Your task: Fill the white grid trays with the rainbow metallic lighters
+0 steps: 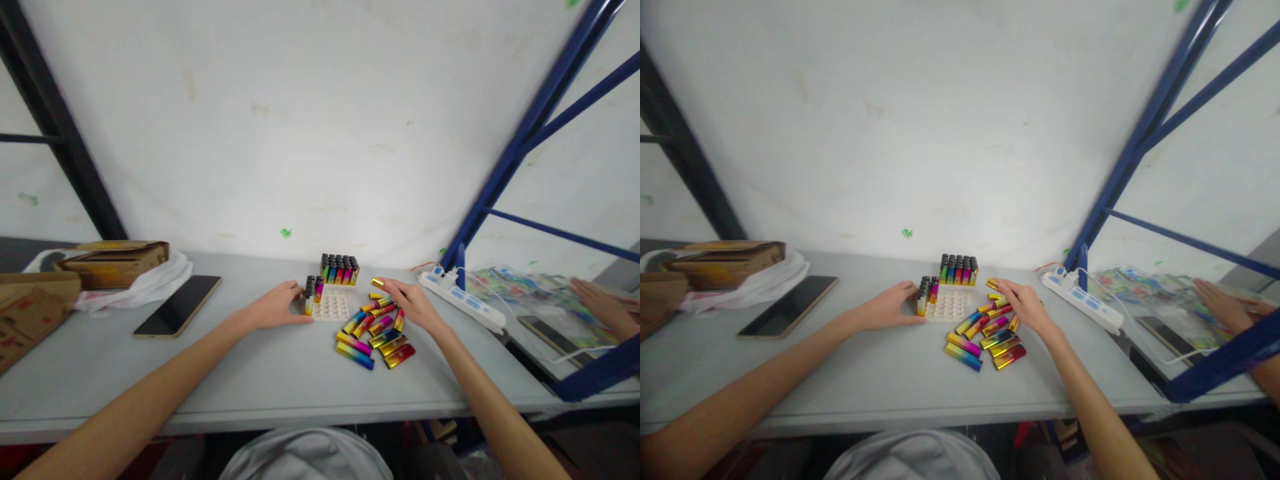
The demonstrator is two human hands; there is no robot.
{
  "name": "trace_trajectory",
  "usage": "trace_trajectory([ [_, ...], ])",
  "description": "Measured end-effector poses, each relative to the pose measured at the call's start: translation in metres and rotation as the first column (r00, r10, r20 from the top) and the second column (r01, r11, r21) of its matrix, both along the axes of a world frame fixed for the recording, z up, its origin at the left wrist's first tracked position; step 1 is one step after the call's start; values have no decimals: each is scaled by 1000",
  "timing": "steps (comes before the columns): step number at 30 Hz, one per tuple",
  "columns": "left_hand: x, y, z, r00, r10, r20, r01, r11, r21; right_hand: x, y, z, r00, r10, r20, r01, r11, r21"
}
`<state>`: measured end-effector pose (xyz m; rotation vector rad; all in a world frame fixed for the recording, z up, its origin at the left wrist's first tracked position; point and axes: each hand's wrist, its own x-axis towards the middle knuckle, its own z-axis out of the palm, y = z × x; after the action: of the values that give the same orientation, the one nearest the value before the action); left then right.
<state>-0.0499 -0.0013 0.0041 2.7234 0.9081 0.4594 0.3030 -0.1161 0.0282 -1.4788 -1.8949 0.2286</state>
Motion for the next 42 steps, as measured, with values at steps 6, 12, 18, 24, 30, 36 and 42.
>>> trace_trajectory([
  [6,-1,1,-2,1000,-3,16,3,1000,0,-46,42,16,913,-11,-408,-4,999,-37],
  [12,-2,2,-5,999,6,35,-6,1000,-8,-93,71,16,703,108,-703,-199,979,-49],
  [18,-1,0,-2,999,1,53,-1,1000,-12,-117,66,-7,673,43,-738,-260,949,-181],
  [24,-1,1,-2,999,-9,44,9,1000,1,-125,68,-22,869,-125,-480,86,991,-101],
  [30,-1,3,-4,999,-17,44,18,1000,-8,-134,63,-25,928,-81,-364,81,997,-14],
  [36,-1,4,-6,999,-19,46,20,1000,-11,-133,55,-16,944,-30,-328,46,998,40],
  [42,-2,3,-4,999,-21,37,21,1000,-9,-129,52,-16,938,-3,-345,15,999,32],
])
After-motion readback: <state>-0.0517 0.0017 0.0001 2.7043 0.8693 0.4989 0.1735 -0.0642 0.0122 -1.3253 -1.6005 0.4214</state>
